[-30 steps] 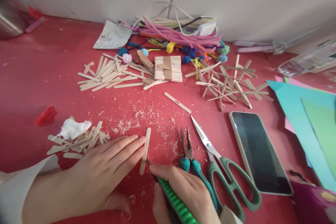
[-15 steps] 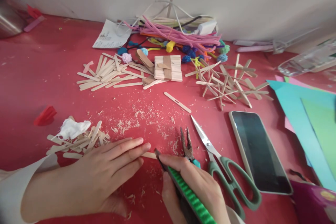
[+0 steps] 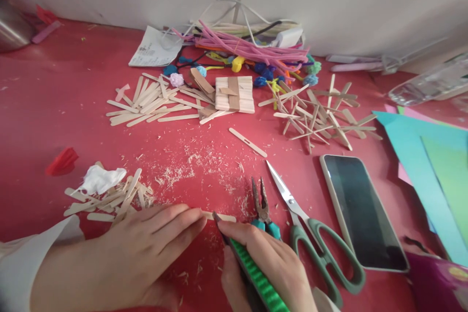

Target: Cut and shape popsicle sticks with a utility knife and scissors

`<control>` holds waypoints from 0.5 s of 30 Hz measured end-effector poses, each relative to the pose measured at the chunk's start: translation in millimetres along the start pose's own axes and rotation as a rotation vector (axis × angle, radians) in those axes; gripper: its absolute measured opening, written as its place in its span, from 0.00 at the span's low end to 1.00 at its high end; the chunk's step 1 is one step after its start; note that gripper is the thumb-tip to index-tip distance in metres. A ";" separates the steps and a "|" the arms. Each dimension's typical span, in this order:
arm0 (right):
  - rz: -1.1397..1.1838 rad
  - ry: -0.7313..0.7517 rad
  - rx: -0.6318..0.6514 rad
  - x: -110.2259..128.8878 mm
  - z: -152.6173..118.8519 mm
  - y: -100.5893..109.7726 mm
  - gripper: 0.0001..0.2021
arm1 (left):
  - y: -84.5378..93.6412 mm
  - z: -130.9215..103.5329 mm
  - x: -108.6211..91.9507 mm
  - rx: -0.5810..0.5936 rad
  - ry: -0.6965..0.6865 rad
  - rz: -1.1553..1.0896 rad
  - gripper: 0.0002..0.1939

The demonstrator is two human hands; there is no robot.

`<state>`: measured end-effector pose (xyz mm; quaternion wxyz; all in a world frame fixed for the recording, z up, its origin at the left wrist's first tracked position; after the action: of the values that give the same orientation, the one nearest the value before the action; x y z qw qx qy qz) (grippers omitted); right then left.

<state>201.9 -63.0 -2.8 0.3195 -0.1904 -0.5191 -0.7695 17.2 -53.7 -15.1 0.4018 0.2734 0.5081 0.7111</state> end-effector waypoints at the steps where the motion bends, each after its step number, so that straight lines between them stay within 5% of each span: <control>1: -0.007 0.006 0.001 -0.8 -0.1 -0.5 0.09 | -0.5 -0.4 -0.2 0.000 0.006 -0.001 0.34; 15: 0.023 -0.023 0.000 4.7 -4.8 -0.8 0.09 | -1.0 2.4 -4.2 0.008 -0.021 0.007 0.34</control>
<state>198.1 -68.6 -2.3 0.3223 -0.2050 -0.5206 -0.7636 21.6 -55.9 -15.2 0.4033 0.2843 0.5058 0.7076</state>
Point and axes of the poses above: each hand's wrist, its own z-axis towards the middle knuckle, its own y-axis out of the back of the hand, x = y × z, the point moved 3 cm from there along z, towards the middle knuckle, and after that the axes turned 13 degrees about -x, right-handed, at the moved point
